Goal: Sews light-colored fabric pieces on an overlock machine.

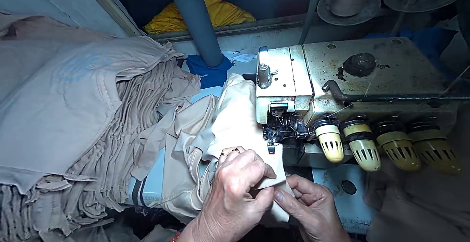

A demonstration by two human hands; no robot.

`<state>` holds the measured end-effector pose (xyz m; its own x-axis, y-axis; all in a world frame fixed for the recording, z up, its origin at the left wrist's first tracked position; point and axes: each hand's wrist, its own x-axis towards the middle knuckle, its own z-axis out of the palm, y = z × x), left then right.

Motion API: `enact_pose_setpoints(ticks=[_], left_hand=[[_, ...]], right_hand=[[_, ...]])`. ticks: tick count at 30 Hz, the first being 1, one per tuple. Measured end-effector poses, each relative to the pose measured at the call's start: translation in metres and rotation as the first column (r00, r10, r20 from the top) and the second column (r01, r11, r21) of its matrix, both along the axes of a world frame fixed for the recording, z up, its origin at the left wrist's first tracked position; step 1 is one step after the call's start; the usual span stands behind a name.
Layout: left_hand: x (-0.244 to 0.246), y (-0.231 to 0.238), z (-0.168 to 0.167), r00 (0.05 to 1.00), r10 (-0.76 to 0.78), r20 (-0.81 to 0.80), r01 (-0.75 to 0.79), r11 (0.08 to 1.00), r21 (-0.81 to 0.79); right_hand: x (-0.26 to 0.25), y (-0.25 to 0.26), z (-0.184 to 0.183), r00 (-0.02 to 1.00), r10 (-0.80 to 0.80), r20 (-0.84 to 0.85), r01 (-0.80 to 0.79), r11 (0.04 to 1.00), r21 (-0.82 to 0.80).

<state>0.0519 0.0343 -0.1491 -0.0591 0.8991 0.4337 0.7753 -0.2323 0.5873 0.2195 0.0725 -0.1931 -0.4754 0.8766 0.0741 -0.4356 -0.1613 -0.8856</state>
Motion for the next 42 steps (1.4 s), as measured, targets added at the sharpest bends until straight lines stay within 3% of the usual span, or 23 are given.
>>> enact_pose_setpoints(ticks=[4, 16, 27, 32, 38, 42], left_hand=[[-0.004, -0.004, 0.0, 0.998, -0.058, -0.008, 0.058, 0.998, -0.004], [0.004, -0.008, -0.006, 0.977, -0.048, -0.208, 0.091, 0.976, 0.199], [-0.013, 0.016, 0.008, 0.889, -0.063, -0.453, 0.161, 0.97, 0.182], [-0.017, 0.019, 0.009, 0.888, -0.1, -0.448, 0.181, 0.973, 0.142], [-0.02, 0.022, 0.001, 0.943, 0.032, -0.332, 0.044, 0.975, 0.218], [-0.017, 0.03, 0.002, 0.951, 0.213, -0.226, -0.182, 0.971, 0.152]], right_hand=[[0.006, -0.006, 0.004, 1.0, 0.0, 0.011, 0.002, 0.995, -0.103], [0.01, -0.008, 0.001, 0.999, 0.03, -0.025, -0.03, 1.0, -0.006], [-0.018, -0.011, 0.005, 0.996, 0.085, 0.009, -0.085, 0.995, 0.056], [-0.024, -0.014, 0.009, 0.997, 0.064, 0.039, -0.068, 0.994, 0.088], [-0.029, -0.016, 0.015, 0.991, 0.114, 0.068, -0.12, 0.988, 0.099], [-0.028, -0.016, 0.026, 0.979, 0.182, 0.095, -0.189, 0.979, 0.07]])
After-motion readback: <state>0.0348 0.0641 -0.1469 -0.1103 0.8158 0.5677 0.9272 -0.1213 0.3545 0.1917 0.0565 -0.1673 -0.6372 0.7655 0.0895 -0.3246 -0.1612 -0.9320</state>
